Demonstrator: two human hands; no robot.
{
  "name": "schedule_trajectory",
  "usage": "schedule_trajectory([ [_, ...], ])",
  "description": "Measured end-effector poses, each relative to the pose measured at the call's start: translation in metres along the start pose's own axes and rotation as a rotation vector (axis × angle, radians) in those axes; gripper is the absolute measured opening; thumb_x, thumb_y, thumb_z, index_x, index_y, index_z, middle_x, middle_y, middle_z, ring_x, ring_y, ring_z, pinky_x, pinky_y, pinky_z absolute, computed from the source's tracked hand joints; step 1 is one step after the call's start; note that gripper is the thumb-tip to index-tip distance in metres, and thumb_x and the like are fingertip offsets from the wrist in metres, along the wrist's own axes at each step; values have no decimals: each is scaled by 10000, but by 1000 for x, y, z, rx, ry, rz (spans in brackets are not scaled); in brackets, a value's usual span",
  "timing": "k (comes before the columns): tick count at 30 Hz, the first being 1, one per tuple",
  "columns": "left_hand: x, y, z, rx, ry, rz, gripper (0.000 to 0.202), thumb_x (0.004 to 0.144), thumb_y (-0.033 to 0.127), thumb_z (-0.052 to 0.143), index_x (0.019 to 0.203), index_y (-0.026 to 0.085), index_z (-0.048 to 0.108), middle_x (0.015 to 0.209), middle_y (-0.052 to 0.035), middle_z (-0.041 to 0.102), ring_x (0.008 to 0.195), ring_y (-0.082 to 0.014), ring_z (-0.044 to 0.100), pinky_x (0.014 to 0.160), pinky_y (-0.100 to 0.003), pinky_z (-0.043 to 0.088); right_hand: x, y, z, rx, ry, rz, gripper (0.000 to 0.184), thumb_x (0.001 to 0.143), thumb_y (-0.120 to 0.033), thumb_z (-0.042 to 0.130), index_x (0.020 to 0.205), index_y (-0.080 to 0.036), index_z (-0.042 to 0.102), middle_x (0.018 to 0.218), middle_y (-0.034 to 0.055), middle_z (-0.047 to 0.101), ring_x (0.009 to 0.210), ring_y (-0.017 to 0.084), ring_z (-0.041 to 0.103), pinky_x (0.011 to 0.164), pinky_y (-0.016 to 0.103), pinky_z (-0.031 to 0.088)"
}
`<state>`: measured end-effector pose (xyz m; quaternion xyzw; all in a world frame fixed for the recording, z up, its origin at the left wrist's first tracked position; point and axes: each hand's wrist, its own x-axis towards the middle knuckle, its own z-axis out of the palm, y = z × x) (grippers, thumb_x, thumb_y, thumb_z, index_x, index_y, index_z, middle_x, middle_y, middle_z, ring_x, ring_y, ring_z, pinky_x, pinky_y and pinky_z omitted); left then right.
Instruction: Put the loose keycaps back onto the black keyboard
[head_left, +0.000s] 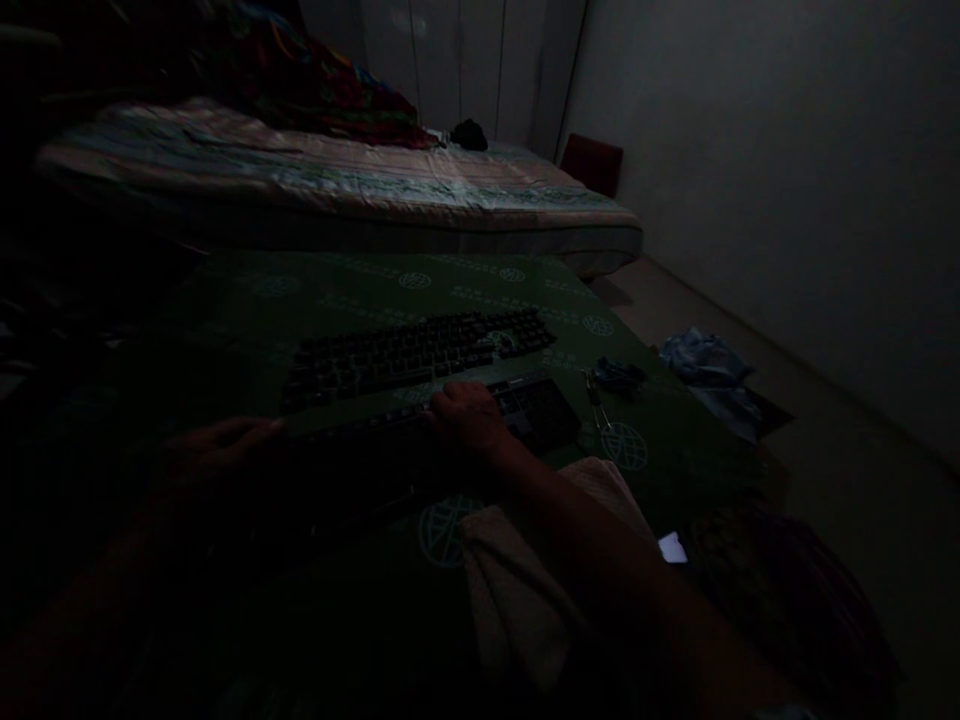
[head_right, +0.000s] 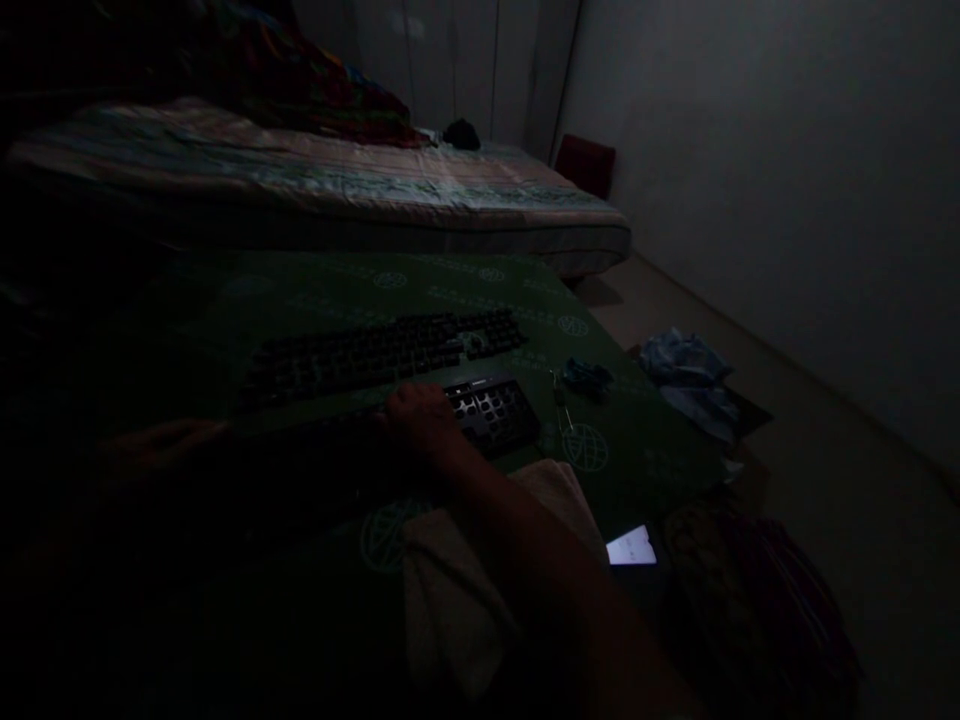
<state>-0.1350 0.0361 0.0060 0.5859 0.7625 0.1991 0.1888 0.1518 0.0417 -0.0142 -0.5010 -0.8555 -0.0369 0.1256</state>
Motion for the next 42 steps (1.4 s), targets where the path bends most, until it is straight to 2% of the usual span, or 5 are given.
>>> schedule_trajectory([
  [4, 0, 1, 0, -98, -45, -162, 384, 764, 464, 525, 983, 166, 631, 880, 12, 645, 770, -164, 579, 573, -195, 438, 0, 0, 0, 4, -3, 2, 339, 937, -420, 372, 947, -156, 585, 965, 85, 598, 889, 215, 524, 770, 328, 351],
  [13, -9, 14, -3, -155, -49, -187, 371, 759, 441, 537, 993, 169, 632, 884, 8, 650, 746, -168, 574, 577, -219, 453, -1, 1, 1, 10, 27, -3, 343, 939, -418, 366, 926, -158, 588, 940, 80, 599, 859, 203, 524, 747, 319, 346],
  [20, 2, -1, 0, -124, -31, -201, 359, 727, 437, 557, 962, 184, 653, 888, -16, 656, 767, -196, 595, 553, -225, 434, 1, 3, 6, -5, 34, 2, 316, 932, -408, 384, 911, -172, 593, 926, 74, 606, 847, 204, 522, 737, 321, 339],
  [32, -9, -5, 1, -274, -3, 10, 371, 644, 516, 574, 776, 184, 676, 782, 2, 687, 731, -197, 611, 623, -259, 473, -6, -1, 13, 7, 113, 1, 223, 892, -364, 488, 843, -181, 605, 855, 62, 617, 802, 192, 529, 721, 303, 343],
  [42, -10, -14, 8, -335, 41, 109, 352, 617, 529, 577, 686, 202, 687, 714, -20, 696, 714, -215, 631, 612, -268, 484, -10, 5, 21, 198, 248, 3, 176, 889, -243, 462, 851, -204, 630, 860, 65, 642, 809, 186, 579, 745, 298, 409],
])
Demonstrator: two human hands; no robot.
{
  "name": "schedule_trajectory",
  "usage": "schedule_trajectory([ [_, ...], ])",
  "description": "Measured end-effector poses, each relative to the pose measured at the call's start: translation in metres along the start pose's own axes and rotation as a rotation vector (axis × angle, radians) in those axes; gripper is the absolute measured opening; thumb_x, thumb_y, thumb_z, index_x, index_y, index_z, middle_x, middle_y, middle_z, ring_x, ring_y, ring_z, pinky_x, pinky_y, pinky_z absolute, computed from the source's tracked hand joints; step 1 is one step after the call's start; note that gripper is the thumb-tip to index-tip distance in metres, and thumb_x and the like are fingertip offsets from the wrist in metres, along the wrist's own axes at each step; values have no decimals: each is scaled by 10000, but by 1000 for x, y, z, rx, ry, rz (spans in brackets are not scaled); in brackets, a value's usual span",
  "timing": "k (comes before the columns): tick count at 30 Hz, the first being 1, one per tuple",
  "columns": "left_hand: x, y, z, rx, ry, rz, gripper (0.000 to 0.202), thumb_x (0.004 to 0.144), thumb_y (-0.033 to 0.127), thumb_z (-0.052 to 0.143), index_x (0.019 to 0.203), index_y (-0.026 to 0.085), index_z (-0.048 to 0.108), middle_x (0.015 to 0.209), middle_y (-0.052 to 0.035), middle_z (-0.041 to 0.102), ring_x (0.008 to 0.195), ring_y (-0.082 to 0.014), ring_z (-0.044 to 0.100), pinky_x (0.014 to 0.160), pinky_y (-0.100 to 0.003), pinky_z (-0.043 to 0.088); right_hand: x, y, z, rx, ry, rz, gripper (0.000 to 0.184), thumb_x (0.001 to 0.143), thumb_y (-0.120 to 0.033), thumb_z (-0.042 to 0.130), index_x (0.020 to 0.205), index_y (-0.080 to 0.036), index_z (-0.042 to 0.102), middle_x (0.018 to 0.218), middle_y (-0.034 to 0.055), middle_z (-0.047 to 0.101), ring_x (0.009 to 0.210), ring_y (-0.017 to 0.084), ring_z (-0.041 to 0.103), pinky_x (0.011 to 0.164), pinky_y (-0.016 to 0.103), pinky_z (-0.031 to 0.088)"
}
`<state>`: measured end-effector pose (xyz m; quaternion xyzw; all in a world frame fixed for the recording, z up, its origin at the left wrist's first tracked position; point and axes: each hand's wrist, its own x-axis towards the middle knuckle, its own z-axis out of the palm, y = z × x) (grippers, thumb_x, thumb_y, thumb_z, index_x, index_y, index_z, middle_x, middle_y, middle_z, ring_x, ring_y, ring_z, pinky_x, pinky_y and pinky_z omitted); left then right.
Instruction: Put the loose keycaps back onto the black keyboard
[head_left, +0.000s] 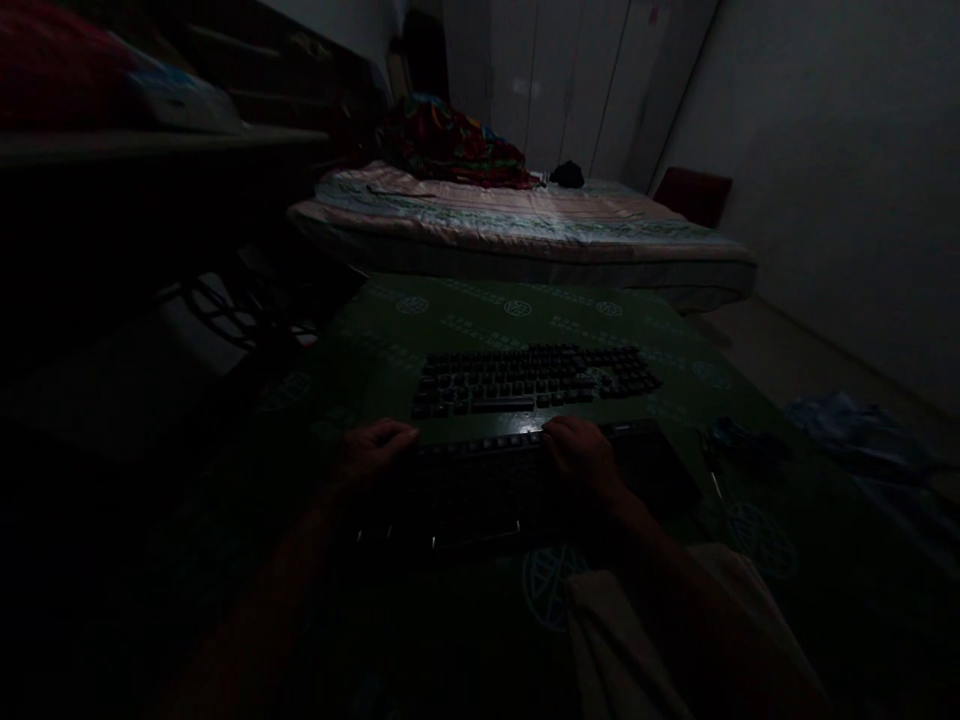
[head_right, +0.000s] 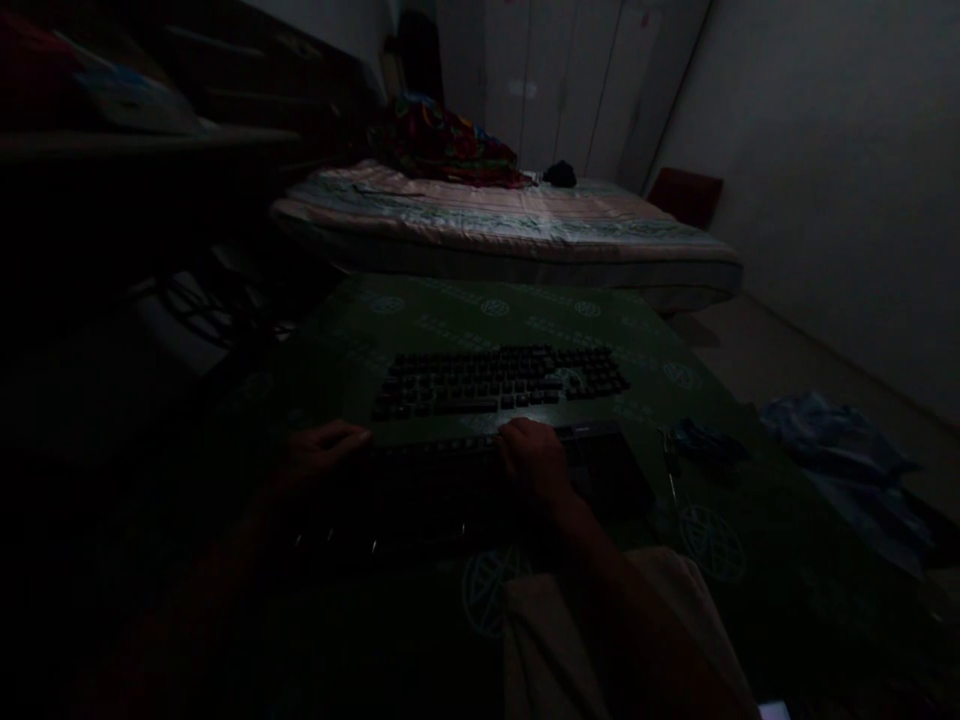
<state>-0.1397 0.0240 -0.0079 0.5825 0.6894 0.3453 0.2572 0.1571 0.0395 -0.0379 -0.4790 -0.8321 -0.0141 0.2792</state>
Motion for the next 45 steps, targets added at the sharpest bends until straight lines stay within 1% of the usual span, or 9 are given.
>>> schedule_trajectory([
  [4, -2, 3, -1, -16, 4, 27, 332, 620, 516, 578, 660, 203, 681, 708, -19, 691, 709, -205, 623, 626, -264, 476, -1, 4, 2, 40, 44, -27, 183, 881, -225, 453, 872, -204, 634, 886, 73, 658, 808, 185, 597, 734, 297, 441],
  [10, -3, 1, -1, -55, -22, 2, 379, 659, 548, 545, 635, 189, 667, 642, -7, 635, 632, -177, 581, 549, -249, 436, -3, 7, 3, 150, 136, -39, 217, 873, -201, 424, 966, -195, 620, 914, 84, 677, 831, 196, 624, 719, 308, 483],
  [19, 4, -11, -2, -96, -47, -22, 468, 652, 643, 523, 628, 200, 673, 668, -16, 646, 656, -181, 578, 569, -248, 441, -4, 7, 5, 285, 159, 23, 224, 851, -221, 455, 985, -194, 632, 945, 99, 683, 877, 214, 635, 760, 350, 505],
  [22, 6, -16, -2, -111, -25, -50, 506, 632, 682, 518, 645, 205, 686, 673, -21, 660, 663, -193, 587, 568, -251, 451, -4, 8, 0, 460, 198, 162, 257, 842, -211, 440, 1009, -197, 636, 969, 89, 680, 894, 201, 634, 772, 342, 511],
  [27, 9, -21, -4, -128, 4, -87, 522, 627, 707, 507, 651, 223, 701, 694, -32, 690, 660, -216, 606, 559, -270, 469, -3, 12, -8, 714, 311, 542, 240, 818, -303, 497, 923, -180, 674, 927, 72, 697, 878, 208, 642, 802, 377, 508],
  [30, 8, -18, -6, -152, 36, -105, 520, 611, 716, 512, 623, 231, 699, 708, -37, 707, 678, -233, 623, 570, -282, 487, -3, 14, -8, 788, 319, 609, 257, 799, -321, 524, 943, -173, 678, 929, 75, 704, 882, 213, 645, 798, 385, 509],
  [37, 2, -5, -9, -171, 37, -131, 528, 585, 729, 517, 602, 232, 692, 691, -39, 717, 700, -253, 645, 611, -302, 508, -4, 9, -8, 639, 251, 421, 205, 814, -294, 521, 909, -197, 675, 932, 73, 684, 865, 202, 631, 791, 362, 512],
  [41, 2, -9, -10, -201, 63, -138, 546, 571, 744, 509, 595, 230, 689, 731, -52, 730, 734, -265, 654, 649, -316, 515, -4, 6, -6, 564, 221, 318, 199, 828, -270, 507, 940, -190, 652, 939, 82, 673, 869, 200, 629, 798, 359, 516],
  [45, 3, -11, -11, -185, 48, -150, 548, 588, 738, 495, 621, 229, 695, 720, -49, 726, 716, -257, 655, 628, -308, 514, -5, 6, -1, 485, 221, 197, 197, 844, -245, 481, 949, -194, 640, 944, 91, 672, 883, 205, 634, 789, 354, 528],
])
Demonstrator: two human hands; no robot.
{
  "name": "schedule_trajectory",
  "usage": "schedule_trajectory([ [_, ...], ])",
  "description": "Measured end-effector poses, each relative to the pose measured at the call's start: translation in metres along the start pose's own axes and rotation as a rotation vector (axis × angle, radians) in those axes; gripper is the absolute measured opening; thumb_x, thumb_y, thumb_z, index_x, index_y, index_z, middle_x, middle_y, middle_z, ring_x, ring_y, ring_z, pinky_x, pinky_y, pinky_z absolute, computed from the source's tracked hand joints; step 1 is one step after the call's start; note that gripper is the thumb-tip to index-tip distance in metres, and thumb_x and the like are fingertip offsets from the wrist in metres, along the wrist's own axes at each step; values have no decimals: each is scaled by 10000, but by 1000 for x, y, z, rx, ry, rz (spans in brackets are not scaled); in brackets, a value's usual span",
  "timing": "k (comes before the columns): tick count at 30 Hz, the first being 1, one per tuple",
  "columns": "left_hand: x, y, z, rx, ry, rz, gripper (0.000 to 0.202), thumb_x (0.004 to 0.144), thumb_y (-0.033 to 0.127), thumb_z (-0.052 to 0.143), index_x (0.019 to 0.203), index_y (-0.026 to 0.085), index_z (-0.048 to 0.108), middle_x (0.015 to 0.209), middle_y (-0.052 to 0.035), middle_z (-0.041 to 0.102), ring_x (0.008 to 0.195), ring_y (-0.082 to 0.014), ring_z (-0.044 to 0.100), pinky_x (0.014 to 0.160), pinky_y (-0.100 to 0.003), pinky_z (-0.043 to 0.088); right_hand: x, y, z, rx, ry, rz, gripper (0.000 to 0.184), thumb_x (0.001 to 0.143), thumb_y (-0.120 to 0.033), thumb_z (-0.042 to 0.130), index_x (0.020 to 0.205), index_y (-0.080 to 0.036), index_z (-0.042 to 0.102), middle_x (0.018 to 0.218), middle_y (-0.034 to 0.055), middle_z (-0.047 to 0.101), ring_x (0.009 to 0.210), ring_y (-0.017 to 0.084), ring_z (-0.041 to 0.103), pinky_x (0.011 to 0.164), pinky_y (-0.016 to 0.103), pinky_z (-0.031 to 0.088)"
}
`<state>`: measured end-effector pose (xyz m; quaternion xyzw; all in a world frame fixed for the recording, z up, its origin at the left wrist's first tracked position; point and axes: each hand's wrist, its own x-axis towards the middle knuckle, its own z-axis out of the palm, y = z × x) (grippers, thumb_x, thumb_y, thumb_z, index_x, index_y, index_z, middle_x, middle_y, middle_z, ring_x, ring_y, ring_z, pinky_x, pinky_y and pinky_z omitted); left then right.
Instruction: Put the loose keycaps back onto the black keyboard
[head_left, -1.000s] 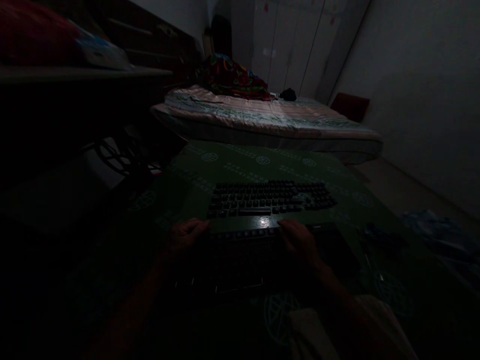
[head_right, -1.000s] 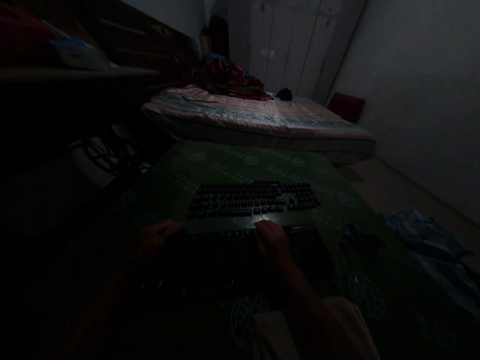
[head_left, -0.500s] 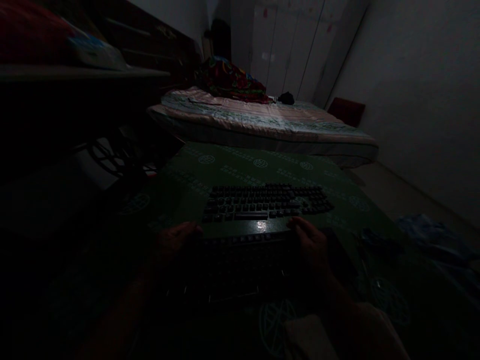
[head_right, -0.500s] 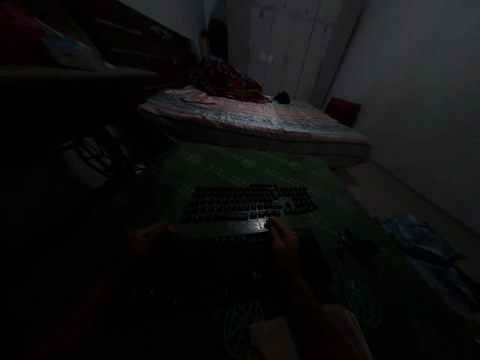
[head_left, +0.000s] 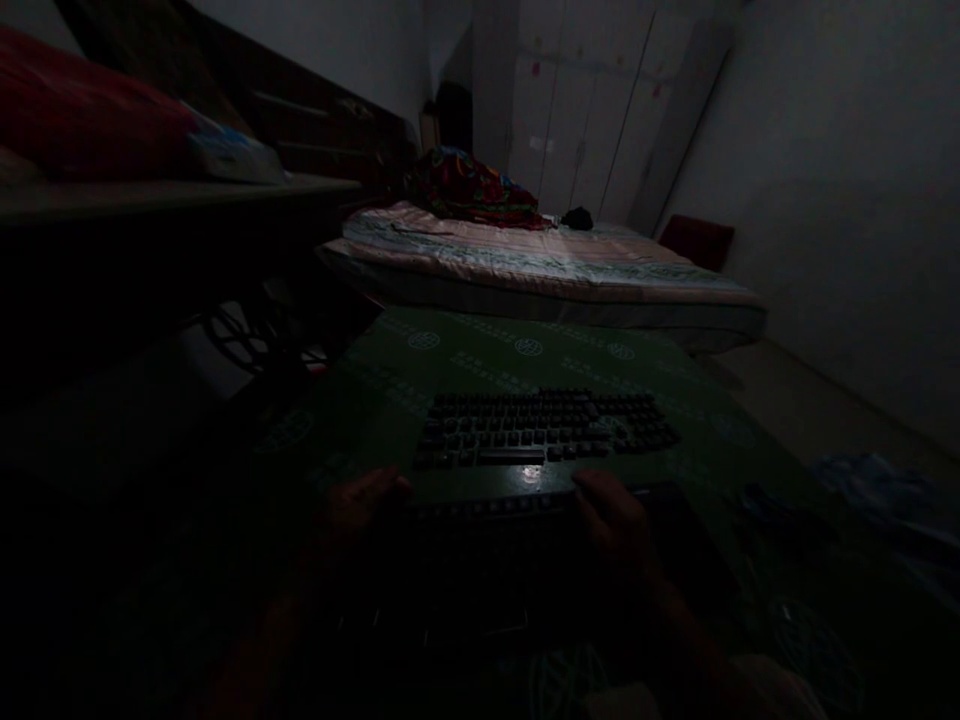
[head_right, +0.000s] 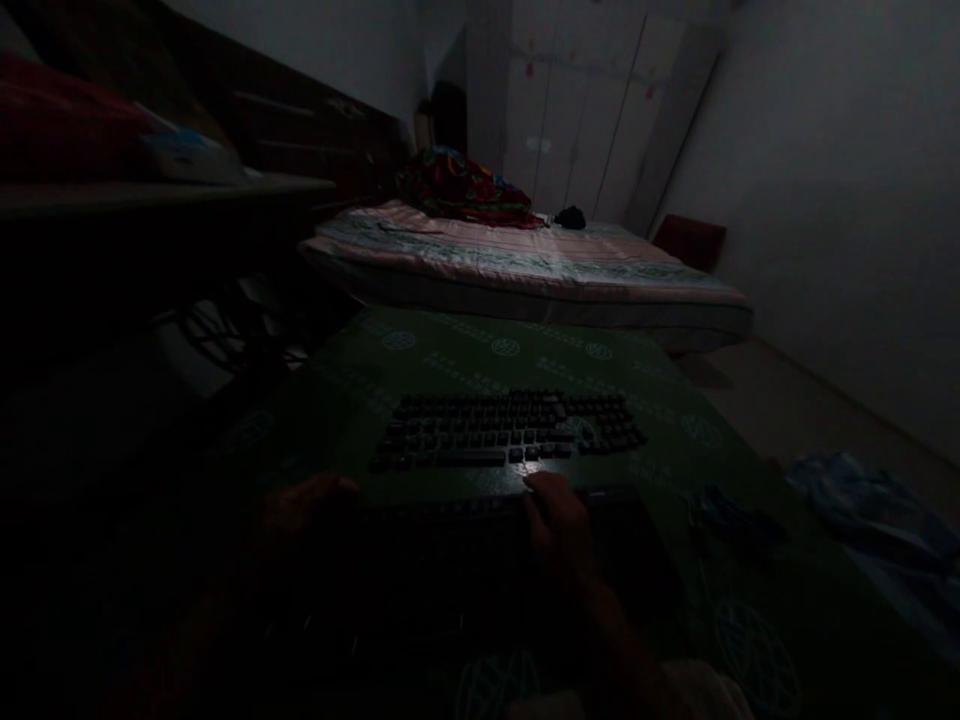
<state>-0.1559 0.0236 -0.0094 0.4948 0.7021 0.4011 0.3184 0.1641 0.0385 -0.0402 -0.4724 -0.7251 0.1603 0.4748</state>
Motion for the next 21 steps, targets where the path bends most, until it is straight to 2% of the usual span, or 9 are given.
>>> schedule_trajectory([
  [7, 1, -2, 1, 38, -5, 59, 538, 600, 736, 473, 592, 243, 688, 724, -37, 720, 710, -249, 645, 636, -305, 510, -3, 5, 5, -141, -10, -137, 212, 845, -203, 465, 958, -198, 645, 947, 96, 687, 884, 210, 652, 764, 357, 553],
  [13, 3, -8, 2, 71, -40, 110, 467, 653, 659, 475, 586, 245, 681, 665, -18, 691, 659, -218, 621, 621, -288, 495, -6, 7, 8, -227, -5, -224, 213, 853, -206, 463, 960, -207, 647, 937, 91, 690, 866, 208, 655, 740, 356, 560],
  [21, -3, 2, 3, 89, -89, 134, 445, 680, 612, 459, 595, 232, 674, 662, -13, 667, 653, -200, 604, 608, -281, 475, -10, 11, 7, -311, 6, -295, 222, 865, -233, 455, 979, -213, 645, 945, 97, 693, 861, 219, 658, 710, 365, 567],
])
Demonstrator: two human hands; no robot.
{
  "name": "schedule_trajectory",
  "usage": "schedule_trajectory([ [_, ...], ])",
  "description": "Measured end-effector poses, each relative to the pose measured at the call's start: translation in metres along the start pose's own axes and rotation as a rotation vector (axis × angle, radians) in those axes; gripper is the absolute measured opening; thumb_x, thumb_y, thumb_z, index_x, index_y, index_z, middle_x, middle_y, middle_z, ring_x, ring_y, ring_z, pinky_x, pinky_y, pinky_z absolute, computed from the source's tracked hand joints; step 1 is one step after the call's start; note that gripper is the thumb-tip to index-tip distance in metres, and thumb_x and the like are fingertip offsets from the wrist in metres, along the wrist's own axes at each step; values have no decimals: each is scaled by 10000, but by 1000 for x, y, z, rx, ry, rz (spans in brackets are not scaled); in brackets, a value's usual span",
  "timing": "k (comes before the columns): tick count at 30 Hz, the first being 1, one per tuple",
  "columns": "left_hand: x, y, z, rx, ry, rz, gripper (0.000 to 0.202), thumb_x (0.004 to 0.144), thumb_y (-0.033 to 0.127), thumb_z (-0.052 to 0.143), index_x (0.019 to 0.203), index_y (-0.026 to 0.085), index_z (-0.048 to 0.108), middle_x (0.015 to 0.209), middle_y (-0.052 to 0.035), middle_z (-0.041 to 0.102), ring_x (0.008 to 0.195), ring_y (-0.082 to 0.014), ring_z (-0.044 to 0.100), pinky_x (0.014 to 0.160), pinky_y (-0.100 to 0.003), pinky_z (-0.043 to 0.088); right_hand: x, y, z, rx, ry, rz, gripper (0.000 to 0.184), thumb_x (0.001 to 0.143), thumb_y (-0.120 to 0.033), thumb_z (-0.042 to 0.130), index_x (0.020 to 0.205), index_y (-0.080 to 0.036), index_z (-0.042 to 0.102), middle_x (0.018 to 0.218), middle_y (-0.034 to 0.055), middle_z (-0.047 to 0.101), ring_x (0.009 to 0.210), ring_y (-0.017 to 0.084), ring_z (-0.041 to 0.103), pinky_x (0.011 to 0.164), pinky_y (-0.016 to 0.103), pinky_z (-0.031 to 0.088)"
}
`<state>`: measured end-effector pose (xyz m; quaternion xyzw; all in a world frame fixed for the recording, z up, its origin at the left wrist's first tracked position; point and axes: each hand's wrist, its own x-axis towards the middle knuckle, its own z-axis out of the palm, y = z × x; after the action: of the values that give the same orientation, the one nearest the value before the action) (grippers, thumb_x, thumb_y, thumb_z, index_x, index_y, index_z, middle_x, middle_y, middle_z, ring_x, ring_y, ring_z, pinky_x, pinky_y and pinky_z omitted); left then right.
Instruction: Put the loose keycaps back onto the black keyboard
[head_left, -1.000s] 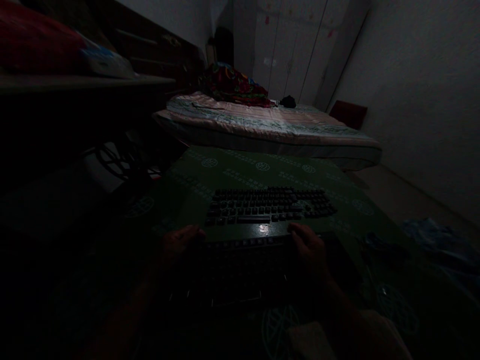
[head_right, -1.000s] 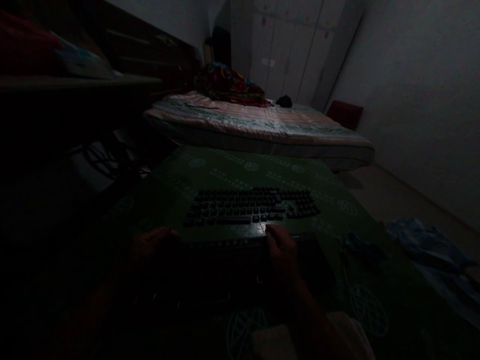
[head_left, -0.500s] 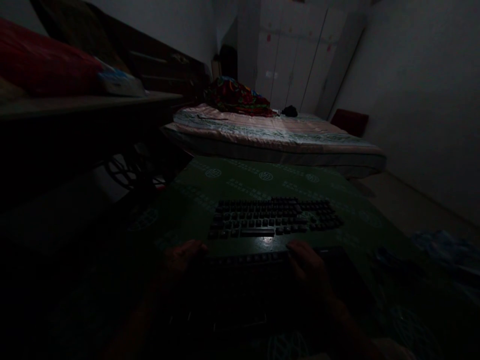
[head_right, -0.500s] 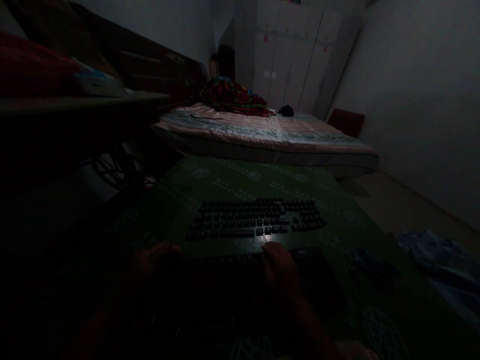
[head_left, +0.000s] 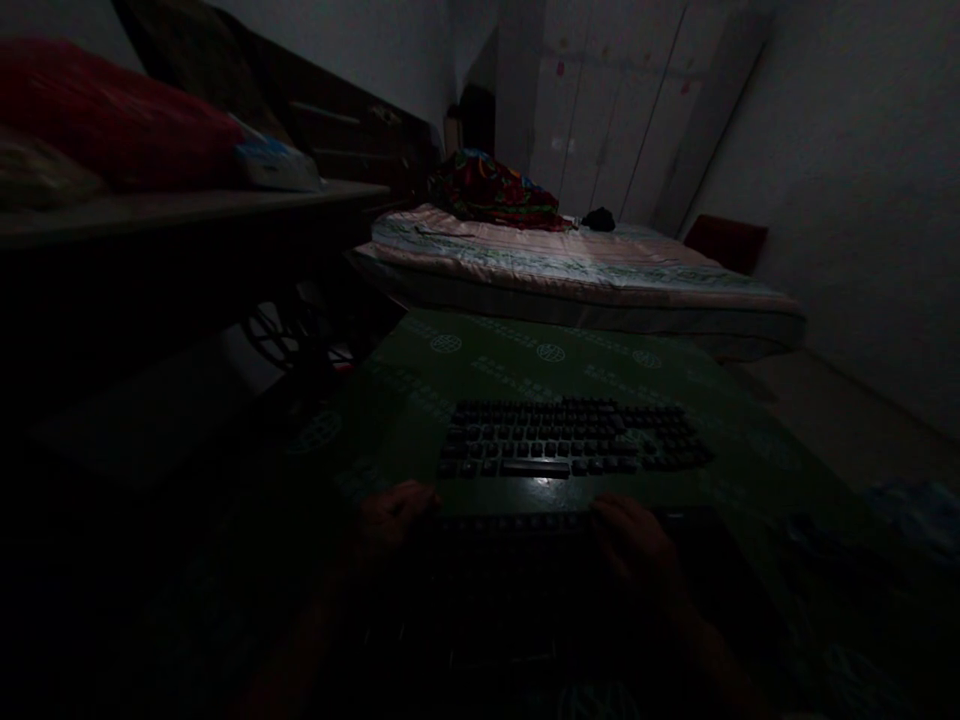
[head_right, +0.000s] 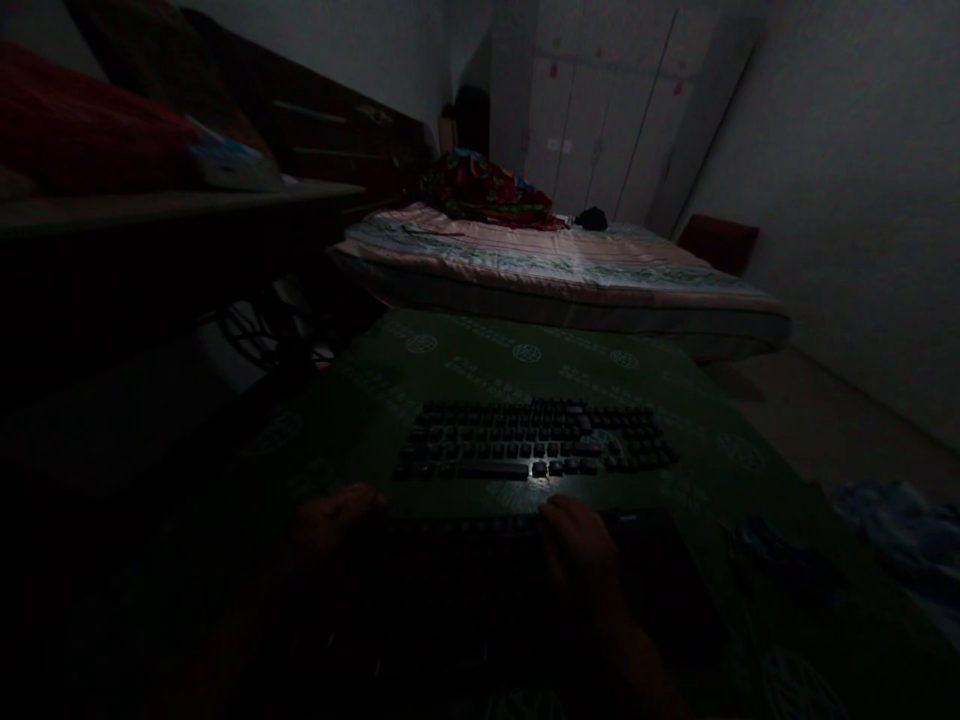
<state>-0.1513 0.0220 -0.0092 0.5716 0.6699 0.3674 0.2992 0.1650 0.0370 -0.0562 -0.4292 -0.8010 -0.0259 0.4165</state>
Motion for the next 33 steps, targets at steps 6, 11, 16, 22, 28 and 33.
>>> schedule_trajectory([
  [6, -1, -11, 2, -60, 27, -28, 477, 717, 628, 445, 652, 220, 682, 708, -25, 687, 711, -210, 612, 681, -298, 482, -2, 2, -2, 7, -41, 29, 226, 864, -263, 453, 967, -230, 652, 955, 90, 688, 859, 220, 656, 710, 374, 562],
  [11, -3, -16, 3, -140, 22, -90, 524, 720, 673, 444, 696, 210, 687, 743, -37, 700, 732, -214, 627, 686, -301, 482, -2, 4, -3, 4, -69, 27, 225, 856, -263, 457, 964, -237, 652, 950, 85, 689, 856, 222, 653, 715, 380, 553],
  [16, -5, -5, 1, -129, 36, -70, 562, 694, 708, 437, 675, 202, 683, 756, -49, 701, 766, -234, 624, 727, -325, 482, -3, 3, -6, -10, -76, 4, 221, 859, -251, 463, 982, -209, 641, 960, 100, 683, 865, 226, 649, 723, 383, 550],
  [22, -7, -3, 2, -113, 43, -68, 523, 720, 659, 441, 684, 197, 683, 746, -43, 696, 750, -225, 624, 714, -319, 477, -1, 2, -8, -8, -82, -2, 214, 864, -275, 477, 970, -207, 649, 950, 102, 687, 846, 226, 652, 699, 371, 550],
  [28, -9, -7, 2, -137, 6, -67, 504, 746, 630, 441, 720, 187, 680, 766, -38, 685, 761, -212, 619, 715, -303, 467, -1, 3, -8, -7, -87, 8, 234, 874, -296, 451, 961, -215, 653, 937, 95, 688, 832, 219, 655, 700, 366, 546],
  [33, -9, -2, 2, -113, 25, -82, 535, 730, 650, 428, 704, 180, 682, 750, -41, 680, 743, -214, 609, 714, -314, 462, -3, 6, -9, -17, -116, 11, 228, 863, -294, 466, 975, -216, 649, 960, 87, 684, 855, 217, 653, 725, 361, 544],
])
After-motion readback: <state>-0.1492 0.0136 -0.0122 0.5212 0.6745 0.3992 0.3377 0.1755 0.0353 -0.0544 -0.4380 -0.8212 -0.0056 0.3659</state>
